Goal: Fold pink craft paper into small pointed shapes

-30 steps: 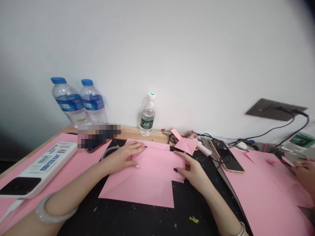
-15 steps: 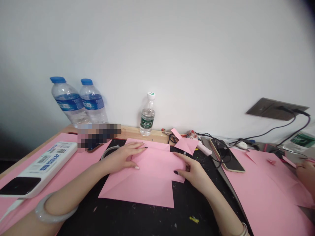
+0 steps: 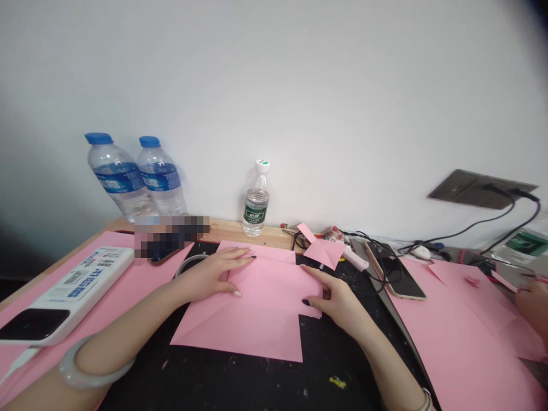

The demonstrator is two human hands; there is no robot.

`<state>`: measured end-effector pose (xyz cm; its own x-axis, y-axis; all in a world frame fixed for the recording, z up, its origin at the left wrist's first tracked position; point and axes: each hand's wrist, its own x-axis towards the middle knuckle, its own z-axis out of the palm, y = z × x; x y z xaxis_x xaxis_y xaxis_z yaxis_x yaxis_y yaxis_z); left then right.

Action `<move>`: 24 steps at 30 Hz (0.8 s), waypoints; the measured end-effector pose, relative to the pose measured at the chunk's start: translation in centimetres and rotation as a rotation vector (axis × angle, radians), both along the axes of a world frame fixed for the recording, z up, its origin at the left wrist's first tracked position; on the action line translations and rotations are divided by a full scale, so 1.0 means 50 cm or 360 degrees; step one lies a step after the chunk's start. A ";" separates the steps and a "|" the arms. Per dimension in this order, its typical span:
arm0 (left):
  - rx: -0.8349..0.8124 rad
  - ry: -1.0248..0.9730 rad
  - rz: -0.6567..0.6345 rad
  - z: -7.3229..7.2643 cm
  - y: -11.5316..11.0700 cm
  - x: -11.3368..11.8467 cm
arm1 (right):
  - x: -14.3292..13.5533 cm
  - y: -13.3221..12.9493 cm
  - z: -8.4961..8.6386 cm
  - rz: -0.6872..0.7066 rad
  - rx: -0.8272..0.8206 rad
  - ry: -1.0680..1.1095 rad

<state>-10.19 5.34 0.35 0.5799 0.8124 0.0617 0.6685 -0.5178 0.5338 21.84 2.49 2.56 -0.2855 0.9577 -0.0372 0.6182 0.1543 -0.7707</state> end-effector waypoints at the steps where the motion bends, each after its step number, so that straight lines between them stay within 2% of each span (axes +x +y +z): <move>1: -0.0002 0.0003 0.0002 0.000 0.000 0.000 | 0.000 0.000 0.000 0.0003 0.0005 0.0001; 19: 0.0017 -0.0015 -0.0021 -0.002 0.001 -0.001 | -0.002 -0.001 0.002 0.0000 0.0031 -0.0050; 24: 0.0002 -0.0016 -0.0013 0.000 0.001 0.000 | -0.001 0.000 -0.001 -0.0060 -0.0001 -0.0147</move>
<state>-10.21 5.36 0.34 0.5860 0.8074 0.0686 0.6587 -0.5240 0.5400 21.80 2.49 2.51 -0.2444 0.9677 -0.0625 0.6918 0.1288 -0.7105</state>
